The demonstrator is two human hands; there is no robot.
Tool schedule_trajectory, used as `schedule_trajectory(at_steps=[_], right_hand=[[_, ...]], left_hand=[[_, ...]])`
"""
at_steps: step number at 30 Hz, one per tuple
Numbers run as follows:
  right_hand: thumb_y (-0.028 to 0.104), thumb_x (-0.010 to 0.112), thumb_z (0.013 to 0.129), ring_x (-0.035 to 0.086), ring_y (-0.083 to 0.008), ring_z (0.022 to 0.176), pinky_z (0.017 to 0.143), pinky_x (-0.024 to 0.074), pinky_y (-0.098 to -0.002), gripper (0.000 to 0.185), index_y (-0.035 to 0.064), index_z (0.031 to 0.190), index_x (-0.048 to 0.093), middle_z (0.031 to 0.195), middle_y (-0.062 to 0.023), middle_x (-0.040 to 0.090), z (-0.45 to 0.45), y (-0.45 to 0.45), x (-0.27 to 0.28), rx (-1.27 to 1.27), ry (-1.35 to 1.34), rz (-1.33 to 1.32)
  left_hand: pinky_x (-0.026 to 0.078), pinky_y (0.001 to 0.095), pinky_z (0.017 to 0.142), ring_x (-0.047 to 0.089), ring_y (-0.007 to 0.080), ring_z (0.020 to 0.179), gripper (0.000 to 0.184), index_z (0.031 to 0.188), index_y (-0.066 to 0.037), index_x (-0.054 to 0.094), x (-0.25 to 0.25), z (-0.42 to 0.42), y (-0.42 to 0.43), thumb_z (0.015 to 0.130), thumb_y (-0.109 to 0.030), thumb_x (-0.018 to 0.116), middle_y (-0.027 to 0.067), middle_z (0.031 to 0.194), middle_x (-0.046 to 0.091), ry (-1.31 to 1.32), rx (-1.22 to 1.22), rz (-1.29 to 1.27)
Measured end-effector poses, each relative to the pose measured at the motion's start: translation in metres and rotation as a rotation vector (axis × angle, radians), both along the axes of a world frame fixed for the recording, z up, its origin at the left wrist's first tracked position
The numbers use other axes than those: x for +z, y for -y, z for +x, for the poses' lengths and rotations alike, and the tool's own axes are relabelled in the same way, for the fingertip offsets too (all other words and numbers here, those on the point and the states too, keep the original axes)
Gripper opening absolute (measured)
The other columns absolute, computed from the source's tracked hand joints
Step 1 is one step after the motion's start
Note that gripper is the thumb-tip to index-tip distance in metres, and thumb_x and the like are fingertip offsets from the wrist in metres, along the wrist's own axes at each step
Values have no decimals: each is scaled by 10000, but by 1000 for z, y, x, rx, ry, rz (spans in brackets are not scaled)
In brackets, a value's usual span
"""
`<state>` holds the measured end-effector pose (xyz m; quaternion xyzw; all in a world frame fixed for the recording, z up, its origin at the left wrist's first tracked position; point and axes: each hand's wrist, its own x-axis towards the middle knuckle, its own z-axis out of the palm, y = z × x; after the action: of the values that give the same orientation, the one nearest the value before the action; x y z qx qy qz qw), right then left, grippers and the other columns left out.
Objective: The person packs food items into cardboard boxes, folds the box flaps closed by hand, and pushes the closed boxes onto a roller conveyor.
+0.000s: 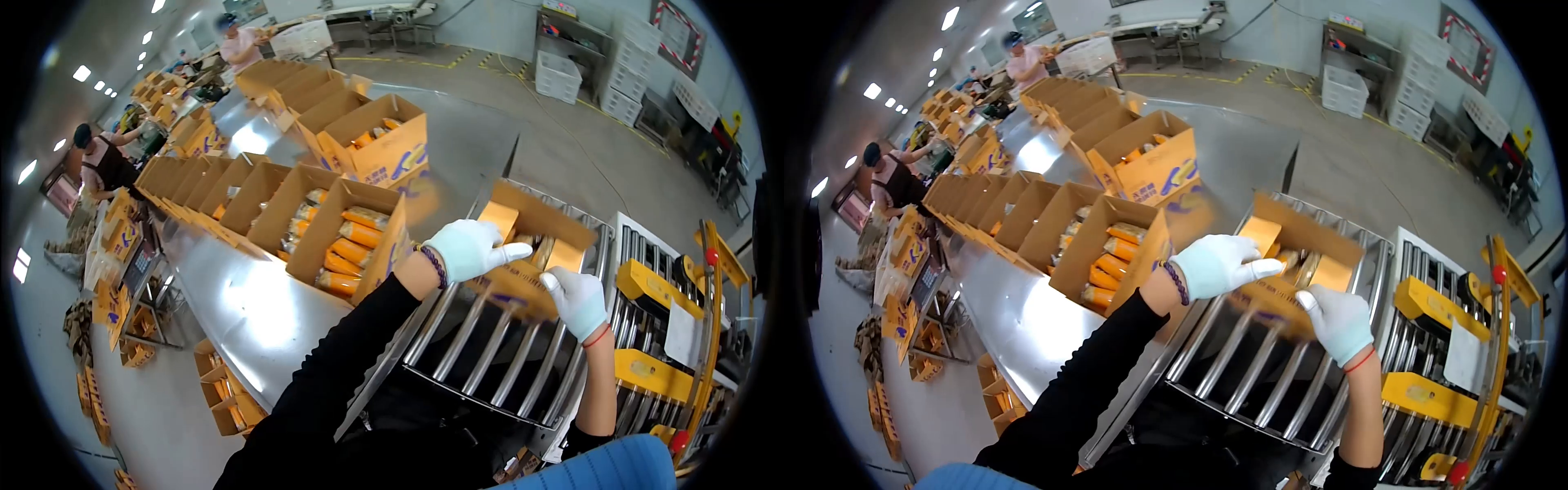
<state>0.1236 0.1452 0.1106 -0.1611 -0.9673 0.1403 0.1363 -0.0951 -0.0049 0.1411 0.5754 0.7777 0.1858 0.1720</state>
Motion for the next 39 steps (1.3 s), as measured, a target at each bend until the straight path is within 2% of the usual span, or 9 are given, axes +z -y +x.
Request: schedule_trajectory(at_steps=[6, 12, 15, 18, 20, 25, 28, 33, 39], right_hand=[[265, 866, 688, 456, -389, 1351, 1207, 288, -524, 946, 29, 1493, 430, 1457, -160, 507, -21, 5, 3, -208, -171, 377], [328, 946, 562, 442, -384, 1380, 1244, 257, -514, 1136, -29, 1490, 395, 1456, -213, 481, 19, 55, -24, -177, -91, 148], [287, 950, 554, 391, -357, 1449, 1263, 232, -482, 1191, -29, 1526, 339, 1523, -207, 446, 50, 15, -39, -326, 32, 275], [274, 843, 725, 336, -359, 1491, 1274, 194, -460, 1026, -20, 1551, 310, 1586, -207, 385, 54, -28, -57, -401, 39, 361], [257, 802, 763, 334, -362, 1492, 1273, 191, -466, 964, -19, 1549, 317, 1587, -211, 384, 74, -38, -51, -410, 23, 343], [129, 675, 847, 337, -397, 1481, 1244, 222, -497, 754, -1, 1527, 374, 1576, -216, 398, 119, -56, -78, -541, -111, 388], [50, 657, 827, 378, -409, 1447, 1230, 242, -490, 676, 36, 1472, 455, 1521, -201, 463, 117, -42, -72, -602, -34, 457], [145, 726, 854, 702, -302, 1008, 867, 583, -373, 337, 49, 1176, 696, 1177, -143, 681, 45, 129, -24, 225, -237, -306], [296, 826, 783, 535, -286, 1318, 1171, 356, -508, 646, 58, 1337, 596, 1422, -109, 568, -37, 154, -34, 94, -263, 4]], left_hand=[[454, 447, 1059, 501, 396, 1289, 645, 1317, 10, 594, -61, 11, -43, 895, -454, 742, 230, 1411, 494, -163, 106, 205], [450, 401, 1106, 527, 307, 1335, 716, 1458, 107, 429, -108, -11, -43, 966, -324, 721, 244, 1449, 526, 1300, 223, 355], [473, 389, 1086, 570, 300, 1293, 664, 1458, 73, 437, -101, 62, -79, 962, -278, 704, 252, 1431, 547, 621, 500, 497], [219, 430, 1252, 251, 353, 1535, 783, 1579, 16, 295, -125, 148, -101, 1019, -460, 566, 264, 1625, 297, 1071, -63, 479], [381, 435, 1167, 492, 351, 1398, 719, 1552, -23, 386, -91, 140, -75, 1034, -508, 503, 240, 1497, 512, 1222, -204, -185], [437, 361, 1115, 598, 296, 1271, 458, 1411, 7, 533, -39, 2, 46, 984, -153, 580, 195, 1385, 601, 80, -146, 660], [505, 444, 992, 611, 369, 1158, 315, 1253, -49, 617, 14, -99, 91, 943, -99, 614, 197, 1212, 662, -699, 145, 359], [559, 461, 834, 710, 357, 953, 317, 981, -105, 714, -38, -186, 88, 946, -414, 653, 168, 964, 737, -703, 278, -232], [550, 496, 871, 689, 412, 983, 381, 1129, -29, 649, -36, -130, 96, 992, -382, 606, 215, 1048, 724, -351, 228, 71]])
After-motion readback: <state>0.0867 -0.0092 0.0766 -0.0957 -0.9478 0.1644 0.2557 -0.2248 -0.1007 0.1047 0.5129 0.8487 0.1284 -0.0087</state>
